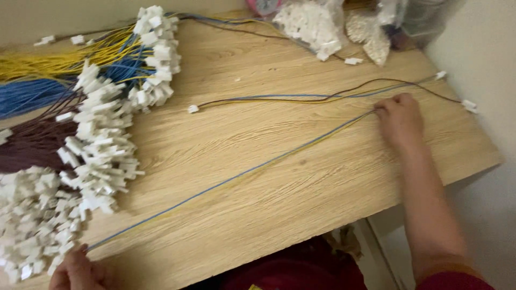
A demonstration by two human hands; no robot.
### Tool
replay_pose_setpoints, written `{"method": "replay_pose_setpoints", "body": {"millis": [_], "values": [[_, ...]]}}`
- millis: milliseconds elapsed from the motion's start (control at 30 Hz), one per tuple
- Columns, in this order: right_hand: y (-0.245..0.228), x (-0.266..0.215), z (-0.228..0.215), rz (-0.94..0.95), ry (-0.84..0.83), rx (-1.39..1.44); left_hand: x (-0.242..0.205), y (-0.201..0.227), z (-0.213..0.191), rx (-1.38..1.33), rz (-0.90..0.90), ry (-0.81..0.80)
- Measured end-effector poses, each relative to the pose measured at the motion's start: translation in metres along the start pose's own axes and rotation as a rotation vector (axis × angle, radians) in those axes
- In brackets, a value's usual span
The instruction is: Assemble wire harnesses by inserting individual colored wires into plastic connector housings.
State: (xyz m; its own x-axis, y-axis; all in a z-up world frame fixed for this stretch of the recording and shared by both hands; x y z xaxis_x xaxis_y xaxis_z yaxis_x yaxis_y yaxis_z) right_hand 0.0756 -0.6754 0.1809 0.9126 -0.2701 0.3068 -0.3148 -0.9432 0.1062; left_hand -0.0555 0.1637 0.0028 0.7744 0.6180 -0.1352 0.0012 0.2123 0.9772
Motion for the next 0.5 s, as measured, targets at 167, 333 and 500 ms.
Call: {"method": "replay_pose_setpoints", "body": {"millis": [167, 333, 500], "values": [[0.007, -0.008, -0.012, -0.014, 0.051, 0.031, -0.035, 0.05, 0.05, -0.212, -0.046, -0.001], [0.021, -0.007, -0.005, 0.094, -0.047, -0.011, -0.052, 0.071, 0.073, -0.2, -0.009, 0.062], [0.008, -0.001, -0.012, -0.027, 0.062, -0.193, -0.075, 0.101, 0.097, -0.077, -0.015, 0.089]]}}
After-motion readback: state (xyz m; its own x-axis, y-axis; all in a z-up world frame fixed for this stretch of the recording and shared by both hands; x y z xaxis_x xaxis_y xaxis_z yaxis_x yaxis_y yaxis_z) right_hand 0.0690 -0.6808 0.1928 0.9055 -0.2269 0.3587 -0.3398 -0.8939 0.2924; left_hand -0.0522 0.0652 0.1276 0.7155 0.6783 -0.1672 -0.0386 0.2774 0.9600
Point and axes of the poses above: each hand's wrist, its own x-axis towards the middle knuckle, its own z-axis out of the palm, y = z × x, the point moved 9 cm from there along x, towards the middle knuckle, and after that the axes turned 10 degrees about -x, right-handed, at the moved point
